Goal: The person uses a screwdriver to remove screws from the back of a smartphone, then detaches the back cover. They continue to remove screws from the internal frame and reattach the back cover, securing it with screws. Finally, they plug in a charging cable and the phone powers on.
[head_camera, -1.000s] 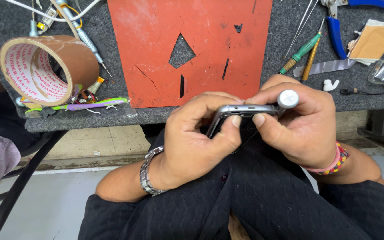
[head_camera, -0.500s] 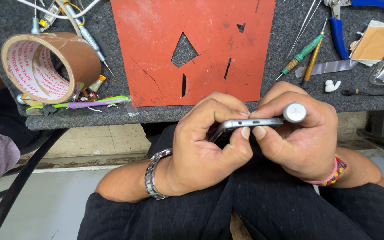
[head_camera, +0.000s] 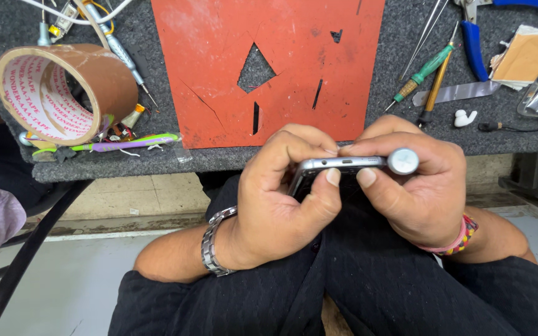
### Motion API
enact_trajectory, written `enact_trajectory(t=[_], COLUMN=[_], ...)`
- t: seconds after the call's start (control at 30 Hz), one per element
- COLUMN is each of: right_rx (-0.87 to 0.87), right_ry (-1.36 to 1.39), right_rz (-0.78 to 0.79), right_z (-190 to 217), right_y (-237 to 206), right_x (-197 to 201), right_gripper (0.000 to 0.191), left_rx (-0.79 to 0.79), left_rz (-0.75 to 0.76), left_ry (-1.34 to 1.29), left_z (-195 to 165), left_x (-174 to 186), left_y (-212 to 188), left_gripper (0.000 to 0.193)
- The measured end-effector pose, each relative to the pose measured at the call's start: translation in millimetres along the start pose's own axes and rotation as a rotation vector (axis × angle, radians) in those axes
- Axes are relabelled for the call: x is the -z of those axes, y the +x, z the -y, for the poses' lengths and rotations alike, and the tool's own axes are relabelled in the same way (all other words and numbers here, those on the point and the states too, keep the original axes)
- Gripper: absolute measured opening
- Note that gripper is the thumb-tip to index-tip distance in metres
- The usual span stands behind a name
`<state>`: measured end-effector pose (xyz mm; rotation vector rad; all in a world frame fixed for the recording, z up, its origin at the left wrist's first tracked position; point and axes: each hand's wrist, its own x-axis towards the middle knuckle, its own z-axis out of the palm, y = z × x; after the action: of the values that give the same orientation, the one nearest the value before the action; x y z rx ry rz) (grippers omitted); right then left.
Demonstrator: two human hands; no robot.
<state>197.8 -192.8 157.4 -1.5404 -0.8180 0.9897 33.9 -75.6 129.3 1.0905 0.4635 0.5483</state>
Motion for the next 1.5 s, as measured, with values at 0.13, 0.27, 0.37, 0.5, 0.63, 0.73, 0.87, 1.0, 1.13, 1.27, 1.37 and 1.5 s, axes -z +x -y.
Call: enact_trajectory(t=[0.13,0.27,0.37,0.5,0.63,0.73,0.87,1.0,1.13,1.27,1.37,1.5], right_rx=[0.025,0.024,0.029,0.018,0.009,0.033,0.067,0.051,0.039,0.021,0.003,-0.041], right_ry=[-0.053,-0.089,-0.107,-0.117,-0.059,-0.097,-0.227,-0.270,-0.281,-0.290,-0.243,-0.112], right_rz=[-0.013,-0.021,-0.019,-0.017,-0.020,-0.029,-0.030,-0.034,-0.025,-0.011,-0.002,0.012], right_z=[1.0,3.0,3.7,3.5,3.5,6.4,14.8,21.5,27.3,29.5,26.8,16.3], right_y=[-1.0,-1.0,-1.6,-1.6,0.0,0.7,-0.8,-0.8,-1.2,-3.9,-5.4,-2.6], right_x=[-0.9,-2.1,-3.3,-4.8,-6.9,-6.7,-2.9,-3.4,-6.1,-7.5,-6.5,-8.2], right_gripper=[0.015,0.016,0.014,0.015,0.020,0.018,0.017,0.016,0.017,0.017,0.017,0.023], left_rx=[-0.066,-0.094,-0.104,-0.084,-0.042,-0.022,-0.023,-0.138,-0.172,-0.188,-0.169,-0.051], left_rz=[0.021,0.026,0.029,0.014,-0.008,0.019,0.066,0.079,0.067,0.053,0.054,0.031], left_ry=[0.134,0.250,0.289,0.250,0.221,0.231,0.358,0.425,0.433,0.429,0.417,0.339], left_z=[-5.2,-10.8,-11.8,-9.5,-10.0,-15.6,-23.8,-25.7,-25.5,-25.6,-24.9,-20.8], left_x=[-1.9,-1.9,-1.8,-2.2,-2.2,-1.7,-2.3,-5.8,-7.3,-6.5,-4.4,2.8], left_y=[4.8,8.4,8.4,7.4,9.1,10.7,11.8,11.9,8.1,3.8,2.9,6.7], left_gripper=[0.020,0.025,0.027,0.026,0.025,0.025,0.027,0.026,0.026,0.026,0.026,0.023])
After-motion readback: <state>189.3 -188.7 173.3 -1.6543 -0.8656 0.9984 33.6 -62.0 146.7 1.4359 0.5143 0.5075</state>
